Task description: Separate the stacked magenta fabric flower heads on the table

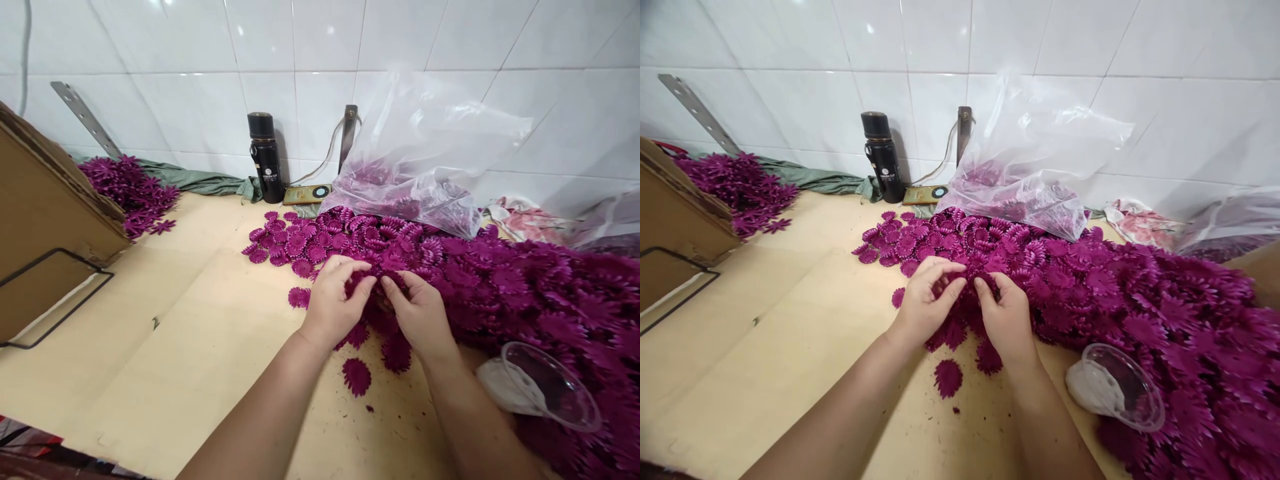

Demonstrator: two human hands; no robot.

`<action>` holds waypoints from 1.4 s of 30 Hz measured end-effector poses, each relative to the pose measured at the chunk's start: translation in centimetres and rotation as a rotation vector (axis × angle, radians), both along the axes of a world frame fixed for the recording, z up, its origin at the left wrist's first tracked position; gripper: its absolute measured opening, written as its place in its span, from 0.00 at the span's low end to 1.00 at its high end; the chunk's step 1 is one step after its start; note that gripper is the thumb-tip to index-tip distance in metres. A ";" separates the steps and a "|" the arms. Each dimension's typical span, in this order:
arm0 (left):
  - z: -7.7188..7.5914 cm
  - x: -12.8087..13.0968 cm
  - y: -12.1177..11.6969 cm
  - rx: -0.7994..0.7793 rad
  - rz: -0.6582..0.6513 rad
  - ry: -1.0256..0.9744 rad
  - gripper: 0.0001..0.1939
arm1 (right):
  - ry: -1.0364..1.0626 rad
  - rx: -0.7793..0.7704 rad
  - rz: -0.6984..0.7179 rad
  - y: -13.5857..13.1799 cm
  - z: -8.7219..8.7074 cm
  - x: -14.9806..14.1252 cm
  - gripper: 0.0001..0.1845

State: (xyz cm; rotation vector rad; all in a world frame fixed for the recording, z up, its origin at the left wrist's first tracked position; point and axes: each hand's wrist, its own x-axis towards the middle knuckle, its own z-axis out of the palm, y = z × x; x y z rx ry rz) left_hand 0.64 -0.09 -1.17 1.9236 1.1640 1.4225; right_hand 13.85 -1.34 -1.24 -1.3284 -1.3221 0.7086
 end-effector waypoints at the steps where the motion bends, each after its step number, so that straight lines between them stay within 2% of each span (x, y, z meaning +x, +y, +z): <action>1: 0.1 0.1 -0.1 0.000 -0.041 0.009 0.08 | -0.031 0.005 -0.010 0.0 0.1 0.0 0.13; 5: 0.0 0.7 -0.5 -0.058 -0.117 0.011 0.12 | -0.077 0.003 -0.082 -0.2 0.3 0.0 0.21; 9: 0.1 1.0 -0.8 -0.103 -0.163 -0.016 0.19 | -0.001 -0.056 -0.049 -0.1 0.1 -0.2 0.22; 12: 0.4 1.1 -1.0 -0.140 -0.193 -0.018 0.14 | 0.061 -0.078 -0.006 -0.1 0.0 -0.3 0.24; 16: 0.5 1.0 -0.8 -0.248 -0.075 -0.078 0.06 | 0.094 -0.020 0.090 -0.2 0.0 -0.7 0.25; 19: 0.4 0.8 -0.3 -0.312 0.027 -0.172 0.05 | 0.050 -0.016 0.198 -0.4 0.2 -1.1 0.21; 25: 0.4 0.5 0.3 -0.484 -0.011 -0.447 0.04 | 0.023 -0.039 0.283 -0.6 0.5 -1.4 0.14; 29: 0.6 0.5 0.0 -0.444 -0.054 -0.352 0.03 | 0.025 -0.042 0.263 -0.3 -0.1 -1.2 0.14; 32: 0.6 0.4 -0.3 -0.334 -0.121 -0.194 0.09 | 0.003 -0.035 0.181 -0.2 -0.6 -1.0 0.12; 34: 0.5 0.4 -0.3 -0.262 -0.095 -0.160 0.09 | -0.057 -0.025 0.133 -0.2 -0.5 -0.9 0.10; 36: 0.3 0.2 0.0 -0.270 -0.012 -0.236 0.04 | -0.138 -0.011 0.160 -0.5 0.0 -1.0 0.09; 38: 0.2 0.0 0.3 -0.372 0.048 -0.411 0.03 | -0.208 0.011 0.233 -0.8 0.5 -1.3 0.10; 42: 0.3 0.2 0.5 -0.596 0.037 -0.794 0.06 | -0.276 0.052 0.321 -1.1 1.2 -1.6 0.12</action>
